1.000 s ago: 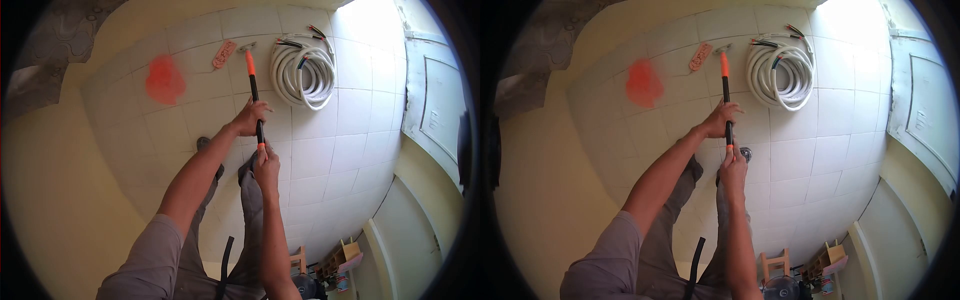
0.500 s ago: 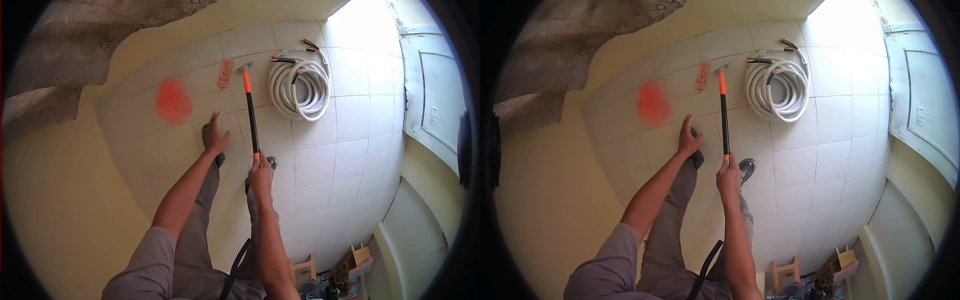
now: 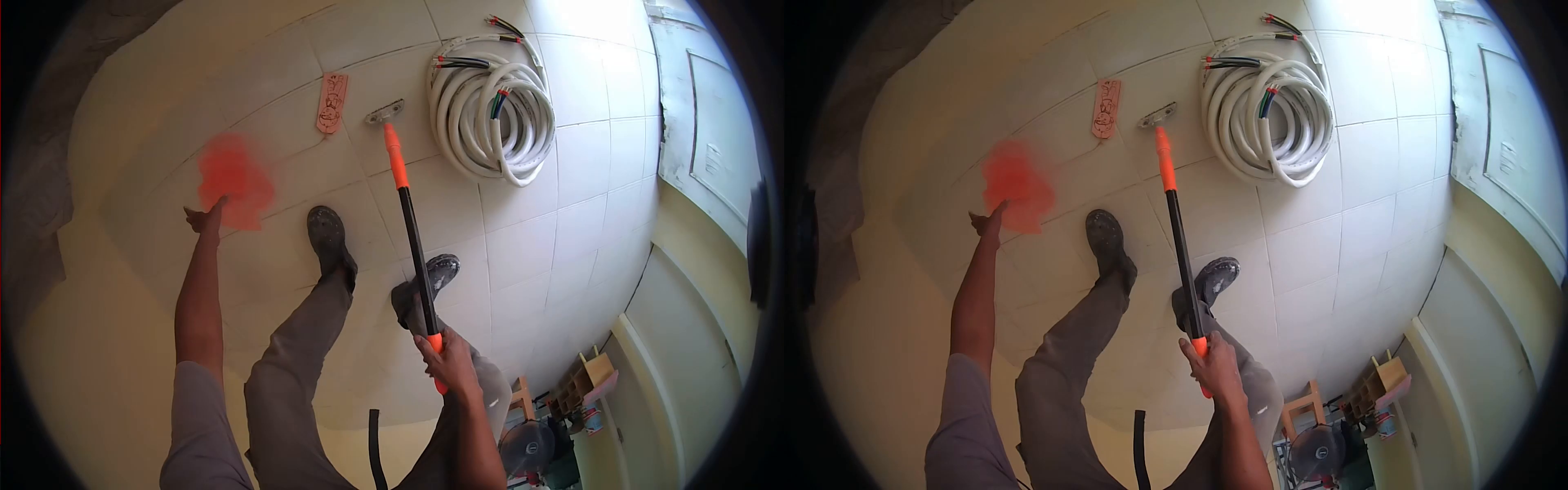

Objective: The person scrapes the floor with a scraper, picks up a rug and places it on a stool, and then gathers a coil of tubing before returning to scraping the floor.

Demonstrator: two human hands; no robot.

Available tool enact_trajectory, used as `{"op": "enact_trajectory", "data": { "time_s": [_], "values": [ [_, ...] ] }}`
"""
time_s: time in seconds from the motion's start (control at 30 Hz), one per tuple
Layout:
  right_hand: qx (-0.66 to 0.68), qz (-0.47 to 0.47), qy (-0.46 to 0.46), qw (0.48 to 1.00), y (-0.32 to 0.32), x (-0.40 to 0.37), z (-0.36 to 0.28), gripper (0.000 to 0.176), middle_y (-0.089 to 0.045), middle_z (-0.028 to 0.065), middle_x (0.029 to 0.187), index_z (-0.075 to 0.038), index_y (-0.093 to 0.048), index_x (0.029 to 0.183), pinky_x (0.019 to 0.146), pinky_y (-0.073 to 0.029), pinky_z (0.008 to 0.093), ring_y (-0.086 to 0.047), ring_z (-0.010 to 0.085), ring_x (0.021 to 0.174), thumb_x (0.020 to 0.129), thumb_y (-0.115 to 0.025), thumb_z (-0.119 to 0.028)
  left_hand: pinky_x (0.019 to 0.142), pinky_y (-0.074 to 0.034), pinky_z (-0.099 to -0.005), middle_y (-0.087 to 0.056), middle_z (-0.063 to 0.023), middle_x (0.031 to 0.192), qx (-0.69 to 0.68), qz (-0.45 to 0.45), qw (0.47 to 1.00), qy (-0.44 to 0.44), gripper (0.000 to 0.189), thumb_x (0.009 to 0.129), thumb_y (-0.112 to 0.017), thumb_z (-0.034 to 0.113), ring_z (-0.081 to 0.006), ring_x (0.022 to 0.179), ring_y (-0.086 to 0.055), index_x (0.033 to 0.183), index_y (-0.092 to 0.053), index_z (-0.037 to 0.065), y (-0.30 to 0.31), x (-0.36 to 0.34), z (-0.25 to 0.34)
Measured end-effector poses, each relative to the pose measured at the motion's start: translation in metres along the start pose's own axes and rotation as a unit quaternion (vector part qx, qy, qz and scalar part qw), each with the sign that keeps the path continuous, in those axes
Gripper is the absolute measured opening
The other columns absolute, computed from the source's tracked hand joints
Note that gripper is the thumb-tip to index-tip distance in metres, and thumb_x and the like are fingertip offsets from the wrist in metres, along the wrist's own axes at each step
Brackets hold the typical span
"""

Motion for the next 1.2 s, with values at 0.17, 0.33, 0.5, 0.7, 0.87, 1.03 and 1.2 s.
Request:
{"op": "enact_trajectory", "data": {
  "time_s": [0.17,0.33,0.5,0.7,0.87,1.03,1.2],
  "values": [
    [0.063,-0.037,0.002,0.997,0.004,-0.001,-0.026,0.049,-0.065,0.0173,0.069,0.006,-0.048,0.135,0.053,-0.055,0.0383,-0.069,0.0260,0.055,0.097,-0.061,-0.021,0.106,-0.050,-0.0440,-0.042,-0.0186,0.150,-0.122,-0.131,0.980,-0.082,0.106,0.083,-0.083,0.027,-0.0297,0.134,-0.051,0.161,-0.015,0.007,-0.068,0.052,-0.022],
    [-0.010,0.056,0.120,0.991,0.004,0.001,-0.023,0.050,-0.066,0.0255,0.074,0.005,-0.046,0.139,0.071,-0.056,0.0489,-0.071,0.0417,0.070,0.094,-0.057,-0.012,0.080,-0.053,-0.0331,-0.070,-0.0059,0.099,-0.114,-0.255,0.957,-0.077,0.025,0.091,-0.065,0.013,-0.0148,0.086,-0.065,0.113,-0.071,0.004,-0.083,-0.043,0.001],
    [-0.006,0.172,0.213,0.962,-0.010,-0.037,-0.030,0.051,-0.067,0.0336,0.087,0.003,-0.049,0.138,0.077,-0.053,0.0551,-0.067,0.0523,0.086,0.094,-0.063,-0.017,0.082,-0.053,-0.0329,-0.069,-0.0084,0.102,-0.164,-0.251,0.907,-0.297,0.039,0.102,-0.059,0.037,-0.0169,0.090,-0.066,0.115,-0.067,0.001,-0.007,-0.174,0.017],
    [-0.024,0.171,0.177,0.969,-0.010,-0.110,-0.021,0.048,-0.068,0.0347,0.100,0.003,-0.057,0.131,0.084,-0.051,0.0568,-0.065,0.0525,0.096,0.093,-0.065,-0.023,0.094,-0.047,-0.0321,-0.061,-0.0082,0.116,-0.184,-0.317,0.845,-0.389,0.048,0.101,-0.061,0.042,-0.0162,0.109,-0.058,0.126,-0.059,0.001,0.153,-0.353,0.057],
    [-0.103,0.151,0.231,0.956,0.010,-0.187,0.026,0.053,-0.069,0.0339,0.104,0.005,-0.055,0.134,0.088,-0.052,0.0559,-0.066,0.0518,0.099,0.089,-0.065,-0.023,0.095,-0.050,-0.0368,-0.063,-0.0132,0.121,-0.121,-0.262,0.832,-0.474,0.040,0.096,-0.068,0.035,-0.0265,0.112,-0.064,0.117,-0.065,0.001,0.231,-0.449,0.061],
    [0.086,0.157,0.212,0.961,0.017,-0.282,0.099,0.059,-0.064,0.0323,0.124,-0.003,-0.053,0.142,0.102,-0.048,0.0518,-0.061,0.0487,0.117,0.090,-0.066,-0.028,0.073,-0.054,-0.0405,-0.068,-0.0185,0.091,0.011,-0.322,0.707,-0.629,0.027,0.089,-0.074,0.028,-0.0287,0.083,-0.070,0.093,-0.067,0.001,0.284,-0.574,0.101],
    [0.311,0.212,0.149,0.914,-0.016,-0.323,0.183,0.070,-0.075,0.0224,0.100,-0.012,-0.044,0.155,0.084,-0.057,0.0451,-0.072,0.0408,0.091,0.091,-0.068,-0.028,0.068,-0.053,-0.0394,-0.068,-0.0189,0.081,0.123,-0.361,0.623,-0.683,0.024,0.086,-0.075,0.021,-0.0249,0.077,-0.069,0.088,-0.063,0.000,0.277,-0.705,0.128]
  ]
}}
Point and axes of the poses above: each hand's wrist, its own x-axis towards the middle knuckle, its own y-axis out of the back of the hand, z = x × y, the point moved 4 cm from there along x, towards the middle knuckle
